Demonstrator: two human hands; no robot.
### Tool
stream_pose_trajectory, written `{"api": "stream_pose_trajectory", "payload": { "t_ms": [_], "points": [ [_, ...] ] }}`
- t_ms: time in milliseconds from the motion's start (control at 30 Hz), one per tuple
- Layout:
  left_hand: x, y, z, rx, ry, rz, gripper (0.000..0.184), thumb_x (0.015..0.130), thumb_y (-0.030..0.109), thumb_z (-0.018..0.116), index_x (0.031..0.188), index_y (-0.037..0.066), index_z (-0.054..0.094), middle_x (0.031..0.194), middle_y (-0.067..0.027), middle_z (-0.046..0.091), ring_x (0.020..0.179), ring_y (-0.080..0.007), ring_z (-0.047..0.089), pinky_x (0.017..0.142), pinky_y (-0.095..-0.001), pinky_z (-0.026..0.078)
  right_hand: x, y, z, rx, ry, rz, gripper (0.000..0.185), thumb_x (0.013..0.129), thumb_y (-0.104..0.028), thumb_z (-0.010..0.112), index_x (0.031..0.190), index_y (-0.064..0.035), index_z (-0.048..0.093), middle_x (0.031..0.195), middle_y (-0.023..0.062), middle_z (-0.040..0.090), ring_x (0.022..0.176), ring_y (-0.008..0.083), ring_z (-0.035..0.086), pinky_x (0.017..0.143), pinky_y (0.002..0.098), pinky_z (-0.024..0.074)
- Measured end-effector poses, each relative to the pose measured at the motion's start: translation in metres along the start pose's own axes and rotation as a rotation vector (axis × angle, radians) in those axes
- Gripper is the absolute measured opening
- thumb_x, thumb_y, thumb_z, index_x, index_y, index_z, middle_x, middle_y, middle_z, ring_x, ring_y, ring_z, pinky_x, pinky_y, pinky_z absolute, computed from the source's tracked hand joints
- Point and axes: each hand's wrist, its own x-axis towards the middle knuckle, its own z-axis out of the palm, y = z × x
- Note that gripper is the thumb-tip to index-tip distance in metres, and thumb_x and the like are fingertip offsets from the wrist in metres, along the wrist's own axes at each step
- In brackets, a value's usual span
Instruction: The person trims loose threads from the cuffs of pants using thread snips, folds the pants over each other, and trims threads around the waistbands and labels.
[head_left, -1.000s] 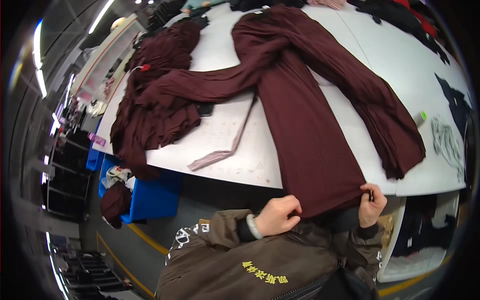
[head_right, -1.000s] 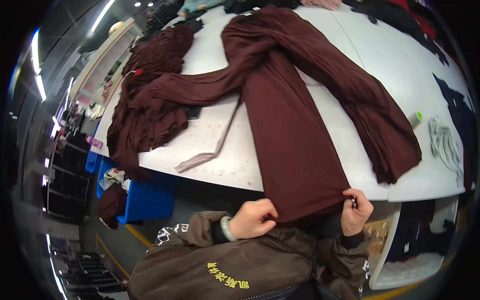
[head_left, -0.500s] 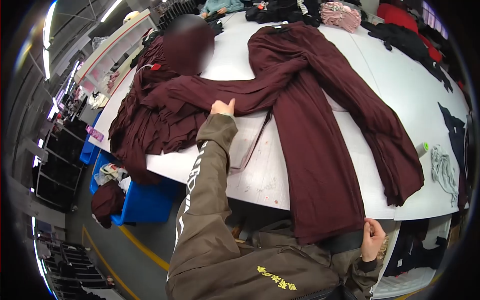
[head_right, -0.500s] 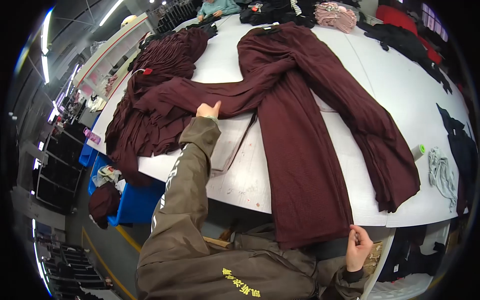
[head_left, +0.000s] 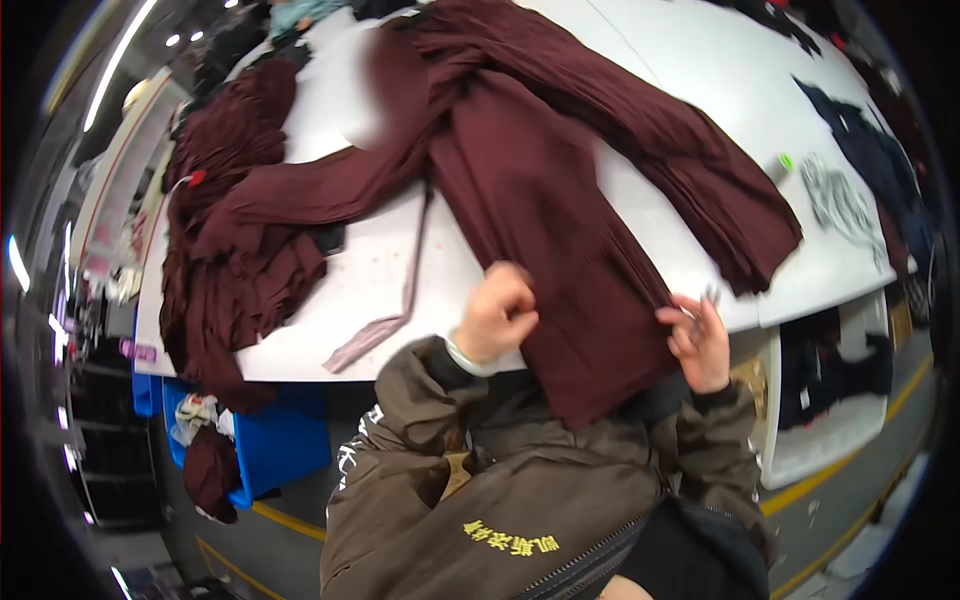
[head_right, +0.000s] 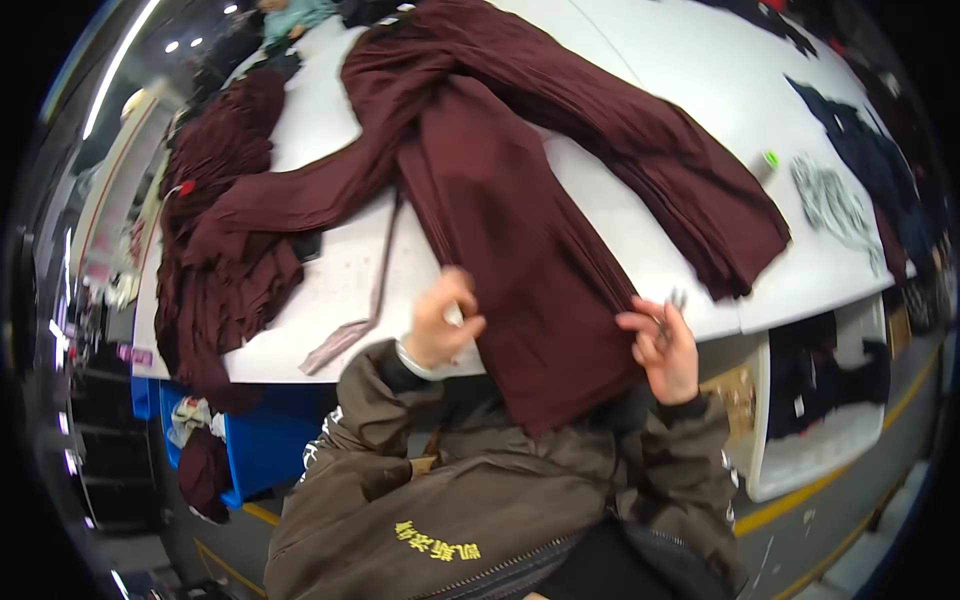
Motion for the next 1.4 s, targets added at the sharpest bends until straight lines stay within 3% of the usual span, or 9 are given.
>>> {"api": "stream_pose_trajectory", "payload": {
  "t_ms": [267, 400, 467, 767, 1067, 1167, 1233, 1333, 1400],
  "points": [
    [-0.048, 0.048, 0.057, -0.039, -0.47, 0.004, 0.03, 0.063, -0.007, 0.064, 0.091, 0.004, 0.062, 0.09, -0.007, 0.062, 0.081, -0.0229, 0.056, 0.077, -0.0316, 0.046, -0.014, 0.015, -0.034, -0.389, 0.154, -0.051, 0.022, 0.091, -0.014, 0.058, 0.105, 0.0026, 0.062, 0.09, 0.0135, 0.069, 0.045, 0.0036, 0.035, 0.045, 0.0163, 0.028],
    [-0.015, 0.09, 0.065, -0.315, -0.431, -0.195, 0.027, 0.067, -0.002, 0.068, 0.093, 0.002, 0.063, 0.093, -0.0079, 0.063, 0.081, -0.0228, 0.058, 0.075, -0.031, 0.048, -0.025, 0.017, -0.002, -0.496, 0.094, -0.401, 0.019, 0.085, -0.005, 0.064, 0.102, 0.0031, 0.063, 0.084, 0.0048, 0.066, 0.054, 0.0022, 0.042, 0.051, 0.0145, 0.0312],
    [0.008, 0.102, 0.087, -0.207, -0.147, -0.105, 0.031, 0.068, 0.004, 0.072, 0.097, 0.002, 0.061, 0.097, -0.0088, 0.064, 0.079, -0.0246, 0.06, 0.073, -0.0309, 0.049, -0.043, 0.003, 0.026, -0.532, 0.031, -0.399, 0.018, 0.087, -0.006, 0.062, 0.102, 0.0041, 0.063, 0.077, -0.0003, 0.061, 0.062, 0.004, 0.047, 0.057, 0.0151, 0.0363],
    [0.014, 0.093, 0.115, -0.079, -0.044, -0.191, 0.025, 0.078, -0.003, 0.065, 0.101, -0.001, 0.057, 0.098, -0.0083, 0.062, 0.081, -0.0183, 0.057, 0.076, -0.0264, 0.047, -0.044, 0.01, 0.024, -0.208, -0.23, -0.344, 0.018, 0.089, -0.007, 0.058, 0.105, 0.0015, 0.062, 0.078, -0.0033, 0.058, 0.061, 0.0043, 0.044, 0.056, 0.0151, 0.0355],
    [0.022, 0.079, 0.094, -0.873, 0.152, -0.813, 0.017, 0.083, -0.004, 0.058, 0.098, 0.001, 0.054, 0.081, -0.0021, 0.058, 0.066, -0.0123, 0.051, 0.061, -0.0219, 0.041, -0.013, 0.02, 0.029, -0.039, 0.001, -0.197, 0.014, 0.094, -0.013, 0.055, 0.103, -0.0042, 0.06, 0.072, -0.0035, 0.053, 0.052, 0.0028, 0.04, 0.048, 0.0151, 0.0326],
    [0.014, 0.087, 0.068, -0.597, -0.013, -0.819, 0.01, 0.084, -0.004, 0.054, 0.091, 0.003, 0.056, 0.074, -0.0008, 0.055, 0.061, -0.0103, 0.047, 0.056, -0.0225, 0.039, -0.009, 0.023, 0.023, -0.046, 0.028, -0.218, 0.012, 0.094, -0.016, 0.056, 0.098, -0.0059, 0.06, 0.076, -0.0043, 0.054, 0.054, 0.0008, 0.04, 0.046, 0.0142, 0.0302],
    [-0.003, 0.087, 0.045, 0.326, -0.274, -0.531, 0.012, 0.084, -0.006, 0.054, 0.089, 0.004, 0.057, 0.073, -0.0037, 0.056, 0.061, -0.0114, 0.048, 0.057, -0.0224, 0.04, -0.007, 0.023, 0.018, -0.048, 0.062, -0.247, 0.011, 0.094, -0.018, 0.057, 0.094, -0.0076, 0.06, 0.08, -0.0052, 0.056, 0.056, -0.0013, 0.039, 0.045, 0.0133, 0.0278],
    [-0.022, 0.082, 0.017, 0.632, -0.423, -0.794, 0.014, 0.083, -0.005, 0.052, 0.087, 0.004, 0.06, 0.068, -0.0057, 0.058, 0.058, -0.0141, 0.052, 0.055, -0.0245, 0.044, -0.01, 0.014, 0.017, -0.033, 0.096, -0.199, 0.012, 0.094, -0.019, 0.058, 0.094, -0.0078, 0.06, 0.078, -0.0041, 0.056, 0.053, -0.0004, 0.039, 0.044, 0.0141, 0.0282],
    [-0.038, 0.07, 0.003, -0.525, 0.108, -1.129, 0.014, 0.088, 0.0, 0.05, 0.094, 0.004, 0.062, 0.083, -0.0074, 0.065, 0.067, -0.0173, 0.059, 0.064, -0.0273, 0.05, -0.008, 0.014, 0.021, -0.015, 0.107, -0.14, 0.013, 0.094, -0.02, 0.058, 0.094, -0.008, 0.06, 0.075, -0.0031, 0.056, 0.05, 0.0005, 0.039, 0.042, 0.0148, 0.0287]
  ]
}}
